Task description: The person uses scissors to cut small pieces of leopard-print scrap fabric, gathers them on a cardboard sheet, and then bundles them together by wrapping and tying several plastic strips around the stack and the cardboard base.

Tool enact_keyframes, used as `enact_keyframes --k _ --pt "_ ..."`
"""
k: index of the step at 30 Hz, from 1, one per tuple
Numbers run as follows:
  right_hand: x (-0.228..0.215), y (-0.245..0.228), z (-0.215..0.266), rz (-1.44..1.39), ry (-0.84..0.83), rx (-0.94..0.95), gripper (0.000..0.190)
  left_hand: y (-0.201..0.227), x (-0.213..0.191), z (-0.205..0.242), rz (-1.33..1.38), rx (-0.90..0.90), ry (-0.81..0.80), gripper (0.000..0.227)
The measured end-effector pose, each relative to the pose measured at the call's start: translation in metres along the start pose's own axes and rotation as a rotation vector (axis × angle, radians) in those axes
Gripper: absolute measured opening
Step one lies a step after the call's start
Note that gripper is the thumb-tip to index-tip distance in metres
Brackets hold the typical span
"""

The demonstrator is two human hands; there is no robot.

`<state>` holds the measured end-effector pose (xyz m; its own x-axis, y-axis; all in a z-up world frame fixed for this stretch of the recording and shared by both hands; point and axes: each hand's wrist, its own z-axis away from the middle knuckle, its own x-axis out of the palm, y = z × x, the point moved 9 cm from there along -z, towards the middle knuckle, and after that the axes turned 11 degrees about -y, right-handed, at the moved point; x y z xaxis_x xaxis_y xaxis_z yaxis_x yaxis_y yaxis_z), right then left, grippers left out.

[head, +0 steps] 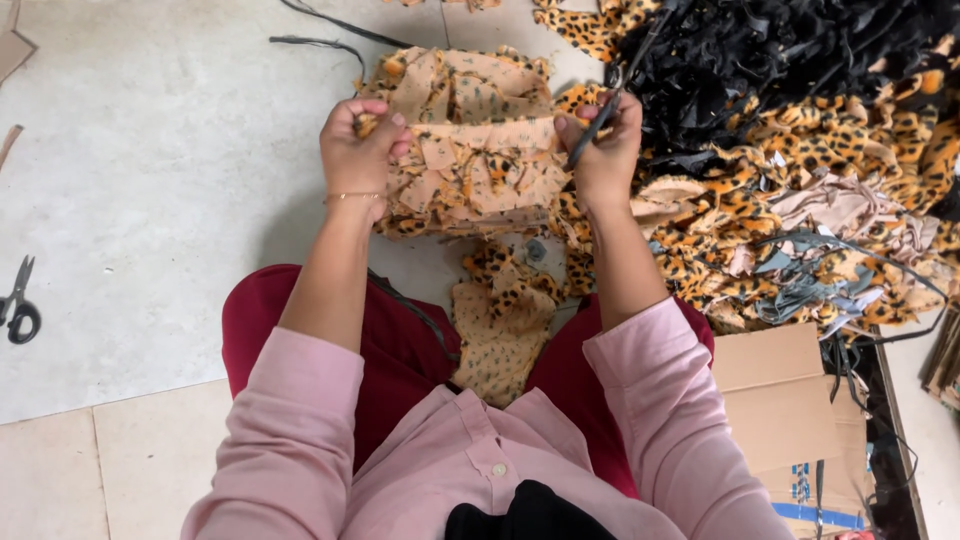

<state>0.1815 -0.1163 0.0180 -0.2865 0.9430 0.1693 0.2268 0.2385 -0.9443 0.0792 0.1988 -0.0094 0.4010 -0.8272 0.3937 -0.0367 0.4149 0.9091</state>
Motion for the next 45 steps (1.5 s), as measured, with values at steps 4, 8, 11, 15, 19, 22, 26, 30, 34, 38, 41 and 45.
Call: enact_keyframes --k 4,8,11,15,19,22,26,30,34,38,41,45 --pt "0.007 0.015 -0.017 0.198 0.009 0.103 0.047 -0.007 -0.004 -0.020 -0.005 -0.018 -0.030 0.021" --pt "0.017 -0.016 0.012 0.746 0.048 0.032 0.049 -0.029 -0.019 -0.013 -0.286 -0.138 0.023 0.031" --pt "0.060 -0.017 0.055 0.448 -0.091 0.137 0.040 -0.036 -0.035 -0.015 -0.204 0.004 0.025 0.031" --pt "0.137 0.021 0.131 0.003 -0.442 0.546 0.043 -0.027 -0.039 -0.018 -0.311 0.125 0.000 0.033" --pt "0.150 0.077 0.142 -0.023 -0.543 0.641 0.043 -0.023 -0.035 -0.008 -0.309 0.156 -0.019 0.025" --pt "0.163 0.077 0.132 -0.014 -0.576 0.694 0.051 -0.021 -0.031 0.000 -0.378 0.160 -0.035 0.024" --pt "0.176 0.076 0.114 -0.069 -0.517 0.683 0.038 -0.015 -0.024 0.009 -0.366 0.195 -0.058 0.024" --pt "0.184 0.075 0.101 -0.121 -0.561 0.732 0.035 -0.012 -0.020 0.008 -0.404 0.256 -0.123 0.022" --pt "0.186 0.080 0.103 -0.141 -0.537 0.727 0.030 -0.009 -0.017 0.008 -0.437 0.313 -0.130 0.024" --pt "0.189 0.072 0.104 -0.043 -0.554 0.759 0.032 -0.004 -0.012 0.016 -0.491 0.340 -0.137 0.025" --pt "0.191 0.072 0.096 -0.027 -0.572 0.742 0.033 -0.004 -0.012 0.013 -0.499 0.325 -0.149 0.025" --pt "0.189 0.077 0.094 -0.140 -0.545 0.693 0.027 -0.001 -0.014 0.015 -0.483 0.299 -0.128 0.025"
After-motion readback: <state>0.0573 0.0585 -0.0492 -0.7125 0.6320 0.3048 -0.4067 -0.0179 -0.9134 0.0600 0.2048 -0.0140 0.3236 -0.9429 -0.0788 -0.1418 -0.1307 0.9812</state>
